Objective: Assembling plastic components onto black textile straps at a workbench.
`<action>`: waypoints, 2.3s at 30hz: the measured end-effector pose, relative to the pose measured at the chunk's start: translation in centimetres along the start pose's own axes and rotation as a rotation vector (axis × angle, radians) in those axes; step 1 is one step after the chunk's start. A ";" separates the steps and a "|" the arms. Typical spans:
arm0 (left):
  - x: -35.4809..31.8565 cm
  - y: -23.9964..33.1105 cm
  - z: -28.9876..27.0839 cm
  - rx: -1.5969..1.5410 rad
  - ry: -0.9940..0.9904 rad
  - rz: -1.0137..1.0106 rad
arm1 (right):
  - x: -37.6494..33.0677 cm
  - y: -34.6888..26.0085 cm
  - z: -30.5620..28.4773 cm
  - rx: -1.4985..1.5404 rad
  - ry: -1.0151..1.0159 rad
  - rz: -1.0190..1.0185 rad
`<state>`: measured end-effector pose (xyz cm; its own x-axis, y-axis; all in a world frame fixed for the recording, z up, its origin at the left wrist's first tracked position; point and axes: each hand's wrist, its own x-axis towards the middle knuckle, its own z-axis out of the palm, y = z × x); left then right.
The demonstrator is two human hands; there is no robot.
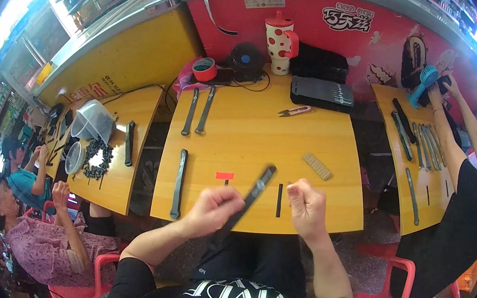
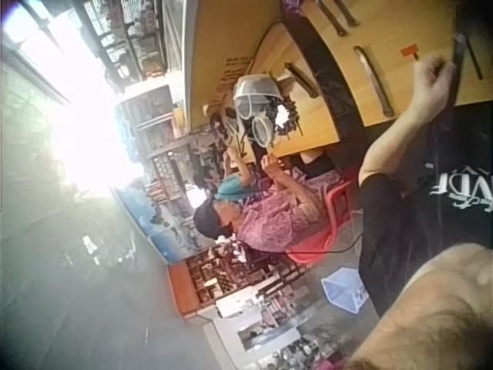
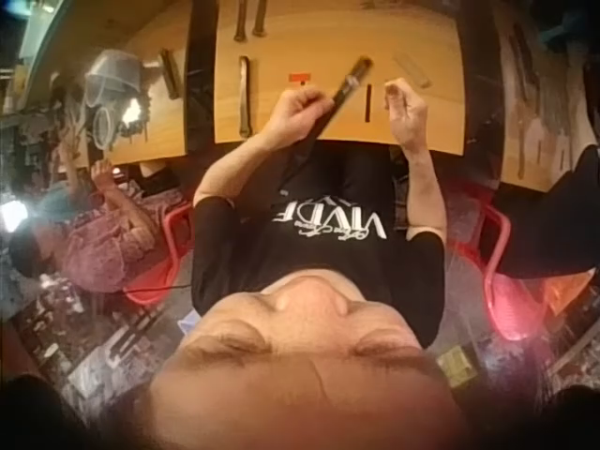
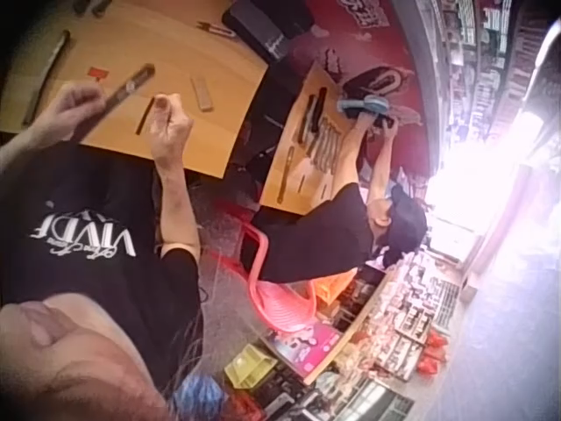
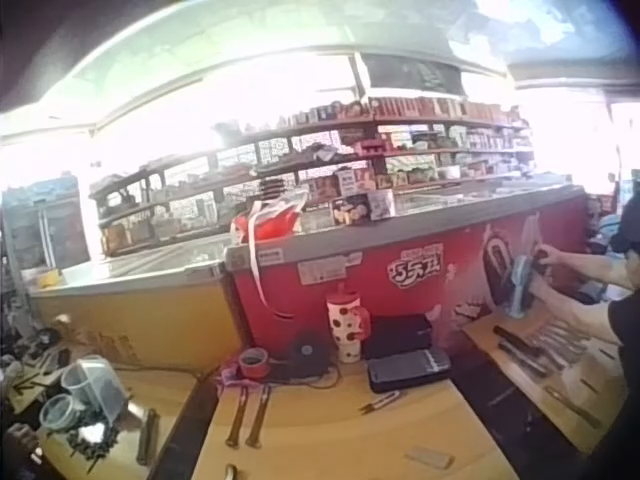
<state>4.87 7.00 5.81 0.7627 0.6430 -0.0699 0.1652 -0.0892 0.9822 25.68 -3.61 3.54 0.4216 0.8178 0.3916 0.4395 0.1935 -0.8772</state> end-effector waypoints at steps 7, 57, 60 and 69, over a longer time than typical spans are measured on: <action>17.0 -5.5 -11.0 0.385 0.554 0.022 | -0.5 7.1 -0.4 -0.676 0.156 -0.047; -4.7 -5.6 -11.9 -0.083 0.715 0.050 | -1.2 9.6 0.4 -0.695 0.246 -0.104; -6.6 -0.7 -7.5 -0.542 0.454 0.182 | -1.1 9.4 -0.1 -0.657 0.233 -0.104; -6.7 -3.2 4.0 -0.996 -0.029 -0.106 | -7.3 -0.3 1.4 -0.083 -0.044 0.123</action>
<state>1.76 -0.05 2.47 0.7915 0.5907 -0.1569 -0.3557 0.6540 0.6677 21.38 -8.89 0.56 0.4421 0.8558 0.2687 0.4514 0.0467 -0.8911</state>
